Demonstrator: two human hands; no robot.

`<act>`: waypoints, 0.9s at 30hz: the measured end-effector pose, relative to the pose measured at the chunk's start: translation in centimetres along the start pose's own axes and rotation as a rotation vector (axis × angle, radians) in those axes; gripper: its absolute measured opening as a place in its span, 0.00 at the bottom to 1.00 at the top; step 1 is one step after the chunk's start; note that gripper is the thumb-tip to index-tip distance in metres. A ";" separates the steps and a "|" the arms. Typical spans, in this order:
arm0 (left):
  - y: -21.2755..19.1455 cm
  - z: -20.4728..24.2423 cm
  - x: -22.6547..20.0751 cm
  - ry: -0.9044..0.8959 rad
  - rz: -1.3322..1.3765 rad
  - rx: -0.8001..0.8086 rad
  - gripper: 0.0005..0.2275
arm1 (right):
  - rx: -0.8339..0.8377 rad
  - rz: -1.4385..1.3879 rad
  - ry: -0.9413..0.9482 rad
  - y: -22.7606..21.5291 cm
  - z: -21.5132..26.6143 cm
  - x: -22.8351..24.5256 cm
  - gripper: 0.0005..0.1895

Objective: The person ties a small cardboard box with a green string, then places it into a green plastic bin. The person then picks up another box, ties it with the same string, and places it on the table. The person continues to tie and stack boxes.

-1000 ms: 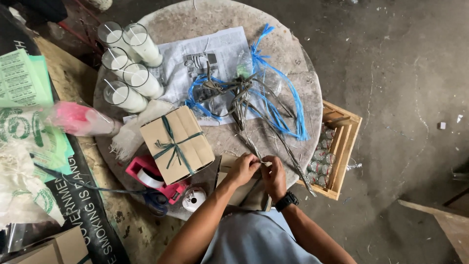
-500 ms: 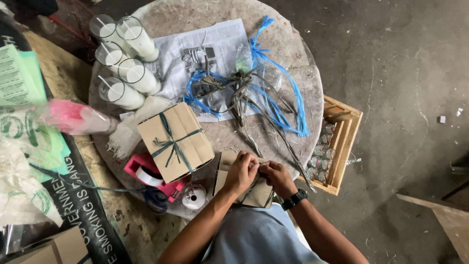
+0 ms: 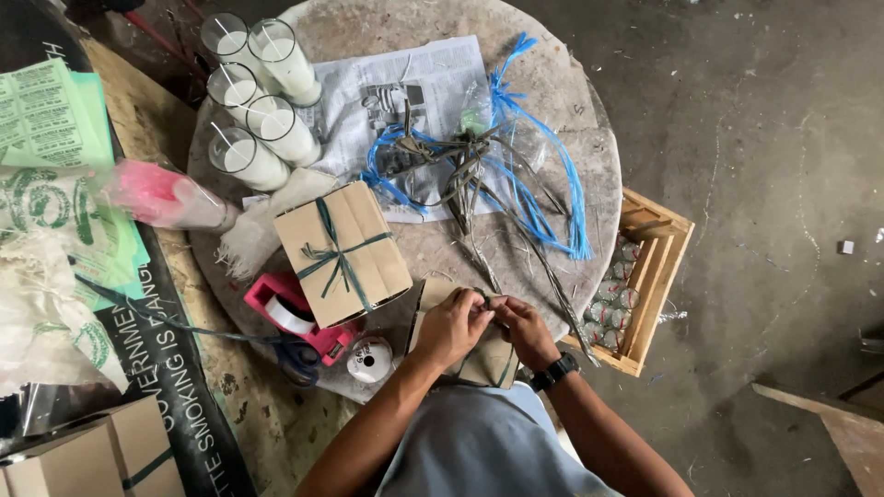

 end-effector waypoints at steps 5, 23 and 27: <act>0.4 -1.1 0.4 -0.006 -0.003 0.033 0.03 | 0.026 0.161 -0.069 1.9 1.4 2.8 0.08; -0.7 1.2 1.4 -0.254 0.709 0.366 0.08 | 0.102 -0.029 -0.115 1.2 -0.1 0.3 0.06; -1.5 2.6 0.8 -0.309 0.794 0.446 0.08 | 0.061 -0.104 -0.098 2.0 0.9 1.7 0.08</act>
Point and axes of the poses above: each hand's wrist, its own z-axis away from the middle knuckle, its own y-axis out of the palm, x = y × z, the point moved 3 cm from there along -z, towards the middle knuckle, and after that the axes turned 6 degrees about x, right-handed, at the moved point
